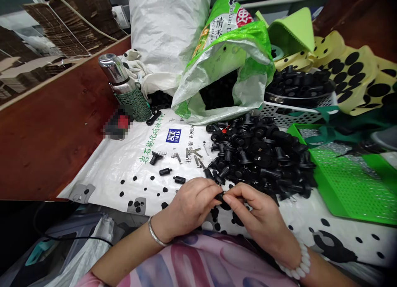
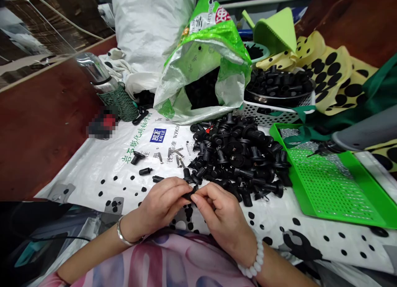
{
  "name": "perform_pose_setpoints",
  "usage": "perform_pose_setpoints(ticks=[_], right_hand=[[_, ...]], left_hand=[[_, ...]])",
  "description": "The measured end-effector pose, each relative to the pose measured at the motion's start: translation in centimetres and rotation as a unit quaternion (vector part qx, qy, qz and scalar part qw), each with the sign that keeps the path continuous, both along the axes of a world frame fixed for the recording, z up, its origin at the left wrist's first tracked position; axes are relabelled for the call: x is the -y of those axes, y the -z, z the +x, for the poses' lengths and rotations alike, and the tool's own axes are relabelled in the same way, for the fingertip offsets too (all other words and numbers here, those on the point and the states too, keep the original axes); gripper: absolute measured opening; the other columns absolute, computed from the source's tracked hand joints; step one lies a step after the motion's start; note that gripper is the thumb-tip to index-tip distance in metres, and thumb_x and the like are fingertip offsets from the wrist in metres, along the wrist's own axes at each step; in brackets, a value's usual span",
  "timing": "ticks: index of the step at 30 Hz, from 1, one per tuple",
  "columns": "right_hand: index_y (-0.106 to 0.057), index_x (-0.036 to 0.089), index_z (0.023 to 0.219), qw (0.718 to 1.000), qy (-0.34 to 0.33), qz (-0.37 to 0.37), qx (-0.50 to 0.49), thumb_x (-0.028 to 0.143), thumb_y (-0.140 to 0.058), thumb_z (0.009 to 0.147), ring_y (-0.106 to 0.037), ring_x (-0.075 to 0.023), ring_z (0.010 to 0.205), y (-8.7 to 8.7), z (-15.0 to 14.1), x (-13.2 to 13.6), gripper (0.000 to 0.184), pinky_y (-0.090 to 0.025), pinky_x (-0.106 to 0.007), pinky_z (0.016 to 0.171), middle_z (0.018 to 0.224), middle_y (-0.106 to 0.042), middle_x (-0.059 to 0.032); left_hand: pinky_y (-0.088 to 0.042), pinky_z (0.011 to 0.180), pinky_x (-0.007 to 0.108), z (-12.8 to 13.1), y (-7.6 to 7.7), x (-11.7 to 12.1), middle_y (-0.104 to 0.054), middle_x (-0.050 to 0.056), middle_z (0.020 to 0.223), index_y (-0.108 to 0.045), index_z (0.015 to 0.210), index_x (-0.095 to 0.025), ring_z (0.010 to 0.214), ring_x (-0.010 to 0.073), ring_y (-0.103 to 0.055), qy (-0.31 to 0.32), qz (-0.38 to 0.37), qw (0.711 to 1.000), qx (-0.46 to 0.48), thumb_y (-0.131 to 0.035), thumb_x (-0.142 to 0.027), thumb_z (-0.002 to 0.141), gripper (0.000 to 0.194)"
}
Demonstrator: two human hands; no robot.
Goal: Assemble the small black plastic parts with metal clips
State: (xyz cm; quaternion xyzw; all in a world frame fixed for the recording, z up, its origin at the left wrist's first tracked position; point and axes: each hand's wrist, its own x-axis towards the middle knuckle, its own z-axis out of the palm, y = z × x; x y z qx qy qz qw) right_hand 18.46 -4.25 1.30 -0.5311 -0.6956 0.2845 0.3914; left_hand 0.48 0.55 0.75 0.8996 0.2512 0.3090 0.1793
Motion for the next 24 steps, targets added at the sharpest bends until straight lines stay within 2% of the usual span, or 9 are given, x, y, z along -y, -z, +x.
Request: perform_pose_setpoints(ticks=[3,7,9,12,14,16,19,22,24], right_hand=[[-0.054,0.018,0.077,1.0,-0.013,0.023,-0.002,0.018,-0.049,0.087,-0.051,-0.0111,0.062,0.1,-0.3,0.1,0.011,-0.041,-0.023,0.057,0.069,-0.054,-0.0002],[-0.054,0.016,0.084,0.993,-0.053,0.107,0.013,0.014,-0.046,0.087,-0.051,-0.0129,0.067,0.2,-0.6,0.3,0.008,-0.042,-0.024,0.059,0.073,-0.055,-0.0033],[-0.054,0.014,0.087,0.985,-0.079,0.149,0.031,0.014,-0.046,0.087,-0.051,-0.0136,0.068,0.2,-0.6,0.5,0.008,-0.042,-0.025,0.06,0.074,-0.056,-0.0048],[-0.054,0.014,0.084,0.97,-0.123,0.196,0.079,0.016,-0.044,0.088,-0.049,-0.0142,0.066,0.1,-0.5,0.8,0.012,-0.042,-0.027,0.06,0.072,-0.057,-0.0058],[-0.055,0.014,0.081,0.96,-0.151,0.212,0.105,0.016,-0.041,0.089,-0.047,-0.0141,0.063,0.0,-0.5,1.0,0.016,-0.041,-0.027,0.06,0.07,-0.056,-0.0055],[-0.055,0.014,0.08,0.956,-0.167,0.212,0.114,0.015,-0.04,0.089,-0.047,-0.0141,0.062,0.0,-0.4,1.1,0.017,-0.04,-0.028,0.06,0.069,-0.056,-0.0055],[-0.054,0.014,0.08,0.965,-0.153,0.188,0.101,0.015,-0.038,0.089,-0.047,-0.0142,0.063,0.2,-0.3,1.2,0.018,-0.04,-0.027,0.059,0.068,-0.055,-0.0052],[-0.051,0.015,0.08,0.979,-0.118,0.146,0.077,0.014,-0.039,0.089,-0.047,-0.0137,0.062,0.6,-0.4,1.3,0.015,-0.039,-0.026,0.057,0.067,-0.053,-0.0037],[-0.05,0.016,0.08,0.987,-0.093,0.119,0.05,0.013,-0.041,0.088,-0.046,-0.0131,0.061,1.0,-0.5,1.5,0.013,-0.038,-0.025,0.056,0.067,-0.051,-0.0025]], left_hand=[[-0.048,0.081,0.031,-0.3,0.1,0.1,-0.062,0.011,0.098,-0.054,0.108,-0.014,0.091,0.018,-0.057,0.005,-0.053,0.998,0.033,-0.05,-0.018,0.086,0.023],[-0.047,0.076,0.027,-1.0,-0.4,0.0,-0.064,0.007,0.093,-0.059,0.104,-0.017,0.085,0.0158,-0.059,0.038,-0.236,0.968,0.081,-0.054,-0.019,0.084,0.02],[-0.047,0.065,0.023,-1.3,-0.8,0.0,-0.064,0.006,0.087,-0.062,0.1,-0.016,0.072,0.0127,-0.059,0.047,-0.391,0.915,0.091,-0.056,-0.022,0.083,0.019],[-0.041,0.048,0.017,-1.7,-0.9,0.0,-0.064,0.004,0.072,-0.065,0.092,-0.013,0.051,0.0066,-0.052,0.058,-0.623,0.776,0.08,-0.063,-0.031,0.078,0.023],[-0.039,0.044,0.017,-1.8,-0.7,0.0,-0.064,0.004,0.066,-0.066,0.087,-0.01,0.045,0.0053,-0.048,0.08,-0.711,0.695,0.072,-0.068,-0.037,0.072,0.031],[-0.037,0.042,0.017,-1.7,-0.5,0.2,-0.064,0.005,0.063,-0.066,0.084,-0.009,0.042,0.005,-0.047,0.09,-0.741,0.66,0.081,-0.07,-0.041,0.068,0.036],[-0.036,0.043,0.016,-1.3,-0.4,0.6,-0.062,0.004,0.06,-0.066,0.083,-0.009,0.043,0.0051,-0.048,0.066,-0.723,0.68,0.102,-0.071,-0.038,0.068,0.034],[-0.039,0.05,0.017,-0.9,-0.5,1.1,-0.061,0.003,0.068,-0.064,0.088,-0.011,0.051,0.0057,-0.049,0.024,-0.664,0.737,0.12,-0.067,-0.033,0.073,0.027],[-0.041,0.054,0.019,-0.8,-0.6,1.4,-0.06,0.003,0.075,-0.063,0.093,-0.012,0.058,0.0073,-0.05,0.0,-0.598,0.793,0.115,-0.063,-0.03,0.077,0.023]])
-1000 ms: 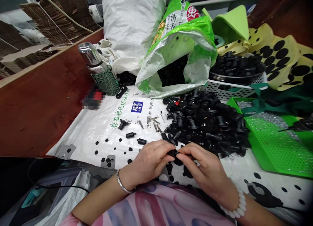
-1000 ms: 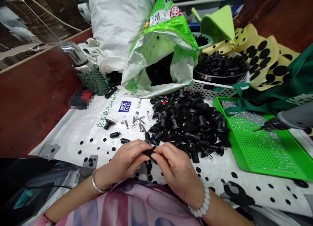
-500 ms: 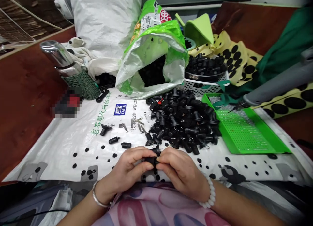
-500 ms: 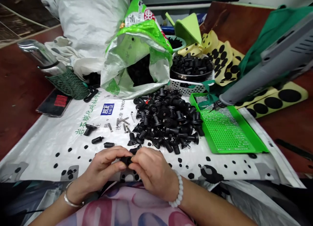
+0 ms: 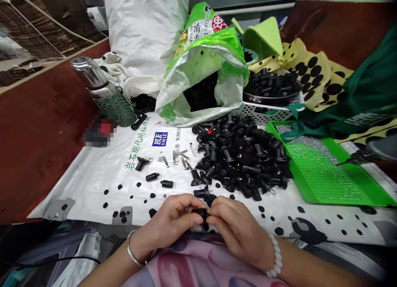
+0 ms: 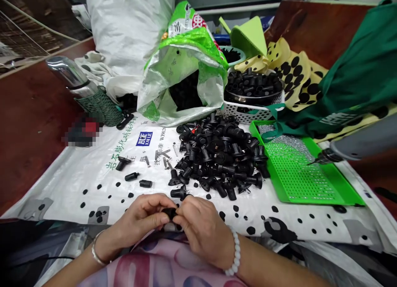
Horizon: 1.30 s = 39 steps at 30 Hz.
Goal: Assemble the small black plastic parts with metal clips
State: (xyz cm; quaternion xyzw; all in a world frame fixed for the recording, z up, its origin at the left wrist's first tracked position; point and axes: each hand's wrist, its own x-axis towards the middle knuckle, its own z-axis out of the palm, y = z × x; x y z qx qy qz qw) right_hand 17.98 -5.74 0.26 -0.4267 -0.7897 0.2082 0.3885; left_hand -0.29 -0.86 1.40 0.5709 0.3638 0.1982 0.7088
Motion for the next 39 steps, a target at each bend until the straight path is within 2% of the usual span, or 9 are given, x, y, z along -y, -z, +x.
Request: perform_pose_setpoints(ticks=[4,7,9,12,15,20,26,31,39], right_hand=[[-0.049,0.018,0.077,0.996,0.035,-0.059,-0.061,0.013,-0.042,0.087,-0.046,-0.0118,0.06,0.6,-0.3,0.2,0.013,-0.038,-0.024,0.055,0.065,-0.05,-0.0004],[-0.05,0.018,0.073,0.991,0.051,-0.096,-0.076,0.016,-0.043,0.087,-0.047,-0.0119,0.06,0.4,-0.5,0.1,0.016,-0.039,-0.024,0.055,0.064,-0.05,0.0002],[-0.051,0.018,0.073,0.987,0.06,-0.124,-0.078,0.018,-0.044,0.087,-0.049,-0.0119,0.06,0.0,-0.5,-0.2,0.016,-0.04,-0.024,0.055,0.065,-0.051,0.0],[-0.055,0.018,0.076,0.984,0.068,-0.147,-0.078,0.019,-0.047,0.087,-0.052,-0.0116,0.062,-0.8,-0.4,-0.8,0.014,-0.042,-0.024,0.057,0.067,-0.055,-0.0004],[-0.058,0.018,0.082,0.987,0.059,-0.133,-0.075,0.02,-0.049,0.086,-0.053,-0.011,0.061,-1.3,-0.2,-1.4,0.01,-0.043,-0.023,0.057,0.069,-0.056,-0.0002],[-0.057,0.019,0.101,0.99,0.056,-0.107,-0.069,0.019,-0.052,0.085,-0.054,-0.01,0.06,-1.6,0.0,-1.8,0.017,-0.045,-0.022,0.056,0.072,-0.056,0.0004],[-0.057,0.018,0.104,0.996,0.038,-0.064,-0.048,0.016,-0.051,0.085,-0.058,-0.0124,0.068,-2.1,0.2,-2.1,0.02,-0.049,-0.024,0.06,0.082,-0.059,-0.004],[-0.059,0.018,0.1,0.999,0.003,-0.039,-0.003,0.013,-0.048,0.086,-0.059,-0.0149,0.077,-2.5,-0.1,-2.6,0.019,-0.049,-0.026,0.065,0.085,-0.061,-0.0061],[-0.056,0.017,0.09,0.998,-0.016,-0.022,0.064,0.014,-0.044,0.087,-0.054,-0.0137,0.065,-2.6,-0.9,-2.6,0.013,-0.044,-0.026,0.057,0.072,-0.057,-0.0035]], left_hand=[[-0.043,0.065,0.024,-0.1,0.1,0.0,-0.06,0.004,0.08,-0.062,0.095,-0.013,0.07,0.0116,-0.053,0.006,0.186,0.981,-0.047,-0.057,-0.026,0.082,0.019],[-0.043,0.066,0.025,-0.1,0.5,-0.1,-0.06,0.005,0.081,-0.061,0.095,-0.013,0.072,0.0129,-0.053,0.006,0.228,0.972,-0.047,-0.056,-0.027,0.083,0.02],[-0.042,0.064,0.024,0.0,0.7,-0.1,-0.059,0.005,0.081,-0.061,0.095,-0.013,0.07,0.0126,-0.052,-0.005,0.197,0.979,-0.041,-0.056,-0.029,0.082,0.02],[-0.04,0.056,0.021,0.5,1.1,0.0,-0.057,0.002,0.072,-0.058,0.096,-0.013,0.06,0.0093,-0.051,-0.04,0.067,0.997,0.004,-0.058,-0.031,0.081,0.023],[-0.041,0.054,0.02,0.8,1.4,-0.1,-0.056,-0.001,0.065,-0.057,0.095,-0.013,0.055,0.0078,-0.051,-0.073,-0.022,0.994,0.084,-0.061,-0.033,0.079,0.026],[-0.044,0.06,0.022,0.5,2.0,-0.4,-0.061,0.001,0.064,-0.059,0.096,-0.012,0.057,0.0082,-0.056,-0.089,-0.048,0.983,0.155,-0.059,-0.03,0.081,0.023],[-0.045,0.059,0.023,0.4,2.7,-0.4,-0.063,0.004,0.078,-0.06,0.094,-0.012,0.057,0.008,-0.057,-0.07,-0.086,0.97,0.216,-0.058,-0.03,0.082,0.022],[-0.045,0.061,0.024,0.2,2.5,-0.4,-0.062,0.004,0.075,-0.06,0.094,-0.011,0.056,0.0082,-0.057,-0.064,-0.09,0.971,0.21,-0.059,-0.032,0.081,0.025],[-0.043,0.056,0.021,-0.2,2.0,-0.1,-0.061,0.001,0.066,-0.06,0.092,-0.011,0.053,0.0075,-0.055,-0.102,-0.067,0.98,0.154,-0.065,-0.036,0.075,0.031]])
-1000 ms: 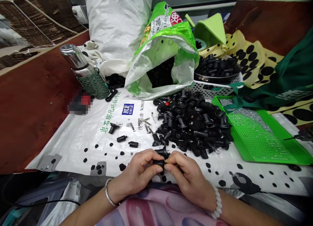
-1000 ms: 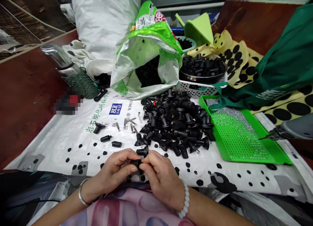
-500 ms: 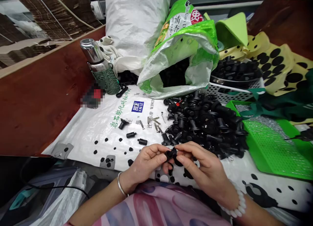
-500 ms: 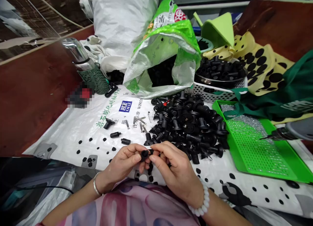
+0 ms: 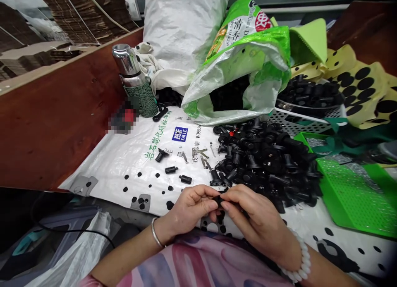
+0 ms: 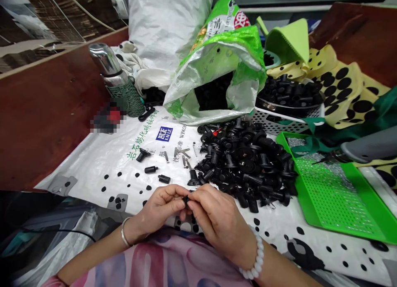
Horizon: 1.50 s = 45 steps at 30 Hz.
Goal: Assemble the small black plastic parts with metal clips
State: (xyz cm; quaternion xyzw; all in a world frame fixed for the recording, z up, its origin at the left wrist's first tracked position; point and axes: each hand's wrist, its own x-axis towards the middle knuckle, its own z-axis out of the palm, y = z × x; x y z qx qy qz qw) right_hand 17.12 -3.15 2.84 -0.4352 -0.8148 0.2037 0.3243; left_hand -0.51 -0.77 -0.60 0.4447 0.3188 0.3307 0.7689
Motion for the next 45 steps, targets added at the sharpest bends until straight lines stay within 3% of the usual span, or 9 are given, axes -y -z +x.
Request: perform_pose_setpoints(ticks=[12,19,21,26,31,34,38,42,45], right_hand=[[-0.051,0.018,0.09,0.995,-0.029,0.026,0.093,0.014,-0.04,0.088,-0.053,-0.0138,0.065,0.0,0.3,0.0,0.011,-0.042,-0.026,0.059,0.072,-0.057,-0.0029],[-0.049,0.019,0.081,0.999,-0.003,-0.01,0.039,0.017,-0.04,0.089,-0.051,-0.0111,0.057,0.4,-0.1,0.1,0.012,-0.04,-0.023,0.053,0.066,-0.054,0.0],[-0.049,0.019,0.079,0.999,0.006,-0.026,0.033,0.018,-0.04,0.089,-0.049,-0.0108,0.055,0.6,-0.2,0.2,0.013,-0.039,-0.023,0.051,0.064,-0.052,0.0004],[-0.048,0.019,0.078,0.998,0.004,-0.061,0.016,0.017,-0.042,0.088,-0.048,-0.0103,0.055,0.8,0.1,0.3,0.012,-0.038,-0.022,0.051,0.064,-0.051,0.001],[-0.049,0.019,0.086,0.999,-0.042,-0.022,0.007,0.013,-0.043,0.087,-0.052,-0.0117,0.063,0.4,0.4,0.4,0.009,-0.041,-0.023,0.056,0.071,-0.056,-0.0009],[-0.05,0.018,0.085,0.998,-0.051,0.006,0.024,0.012,-0.041,0.088,-0.052,-0.0124,0.062,0.6,0.6,0.7,0.012,-0.041,-0.024,0.055,0.069,-0.056,-0.0012],[-0.05,0.018,0.084,1.0,-0.018,-0.016,0.016,0.013,-0.041,0.088,-0.052,-0.0122,0.06,1.4,0.7,1.1,0.012,-0.04,-0.024,0.054,0.067,-0.055,-0.001],[-0.05,0.017,0.085,0.999,0.023,-0.035,-0.017,0.014,-0.043,0.088,-0.051,-0.0105,0.056,2.1,0.3,1.3,0.009,-0.04,-0.022,0.052,0.066,-0.053,0.0001],[-0.05,0.017,0.084,0.999,0.03,-0.03,-0.029,0.014,-0.043,0.088,-0.051,-0.0102,0.056,2.3,0.0,1.2,0.008,-0.04,-0.022,0.052,0.065,-0.053,0.0001]], left_hand=[[-0.045,0.058,0.021,-0.6,-0.2,-0.1,-0.06,0.002,0.072,-0.061,0.095,-0.012,0.059,0.0085,-0.055,-0.003,0.063,0.996,-0.058,-0.062,-0.033,0.077,0.028],[-0.047,0.074,0.028,-0.6,0.0,-0.2,-0.063,0.008,0.089,-0.063,0.096,-0.014,0.08,0.0161,-0.058,-0.024,0.277,0.95,-0.141,-0.06,-0.024,0.08,0.02],[-0.046,0.076,0.028,-0.5,0.1,-0.2,-0.064,0.008,0.088,-0.063,0.096,-0.014,0.081,0.0167,-0.059,-0.031,0.298,0.943,-0.143,-0.059,-0.024,0.08,0.019],[-0.047,0.071,0.027,-0.5,0.2,-0.1,-0.063,0.009,0.089,-0.063,0.097,-0.013,0.078,0.0156,-0.058,-0.038,0.276,0.951,-0.137,-0.059,-0.025,0.08,0.021],[-0.044,0.056,0.021,-0.5,0.2,0.0,-0.059,0.004,0.075,-0.061,0.097,-0.012,0.059,0.0093,-0.054,0.012,0.102,0.992,-0.069,-0.06,-0.029,0.079,0.025],[-0.042,0.054,0.02,-0.5,0.1,0.0,-0.057,0.002,0.072,-0.06,0.097,-0.011,0.057,0.0084,-0.052,0.032,0.081,0.994,-0.06,-0.061,-0.029,0.079,0.025],[-0.044,0.058,0.023,-0.5,0.0,0.0,-0.059,0.006,0.081,-0.06,0.098,-0.011,0.063,0.0107,-0.055,0.026,0.177,0.978,-0.11,-0.057,-0.027,0.081,0.023],[-0.046,0.072,0.027,-0.5,0.0,-0.1,-0.062,0.009,0.088,-0.06,0.098,-0.012,0.079,0.0157,-0.058,-0.006,0.338,0.926,-0.165,-0.055,-0.021,0.083,0.018],[-0.045,0.074,0.027,-0.6,0.3,-0.1,-0.062,0.009,0.09,-0.058,0.101,-0.012,0.083,0.0157,-0.057,-0.016,0.394,0.902,-0.179,-0.053,-0.017,0.083,0.019]])
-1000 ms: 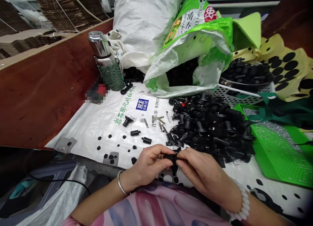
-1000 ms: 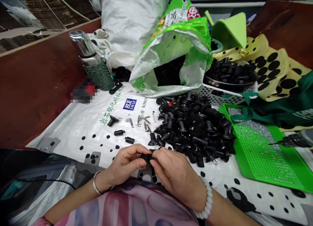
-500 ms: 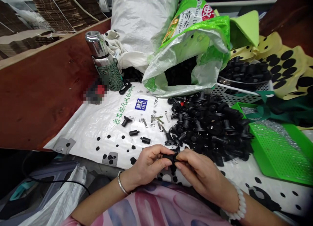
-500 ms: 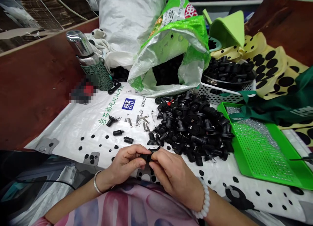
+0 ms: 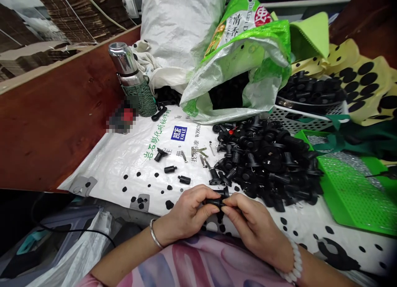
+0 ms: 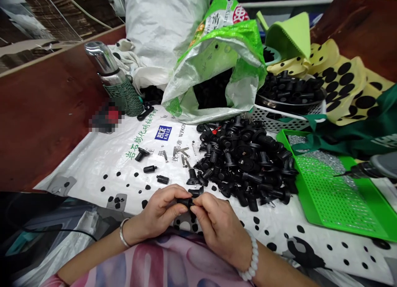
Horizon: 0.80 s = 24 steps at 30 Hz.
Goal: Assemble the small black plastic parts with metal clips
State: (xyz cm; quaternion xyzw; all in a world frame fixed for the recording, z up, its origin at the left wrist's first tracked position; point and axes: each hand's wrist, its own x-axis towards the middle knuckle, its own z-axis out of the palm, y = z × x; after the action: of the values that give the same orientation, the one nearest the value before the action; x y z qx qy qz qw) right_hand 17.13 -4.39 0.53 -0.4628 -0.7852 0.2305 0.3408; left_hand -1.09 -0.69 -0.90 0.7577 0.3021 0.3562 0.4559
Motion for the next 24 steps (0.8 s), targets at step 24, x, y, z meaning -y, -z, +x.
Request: perform_pose_setpoints(ticks=[24], right_hand=[[-0.048,0.019,0.08,0.999,0.001,-0.045,-0.023,0.019,-0.041,0.09,-0.05,-0.0093,0.055,-0.3,-1.1,-0.5,0.013,-0.04,-0.02,0.051,0.064,-0.052,0.0017]], left_hand=[[-0.047,0.069,0.027,-0.5,0.4,0.3,-0.061,0.008,0.084,-0.058,0.098,-0.012,0.074,0.015,-0.058,-0.049,-0.06,0.996,0.042,-0.053,-0.024,0.083,0.019]])
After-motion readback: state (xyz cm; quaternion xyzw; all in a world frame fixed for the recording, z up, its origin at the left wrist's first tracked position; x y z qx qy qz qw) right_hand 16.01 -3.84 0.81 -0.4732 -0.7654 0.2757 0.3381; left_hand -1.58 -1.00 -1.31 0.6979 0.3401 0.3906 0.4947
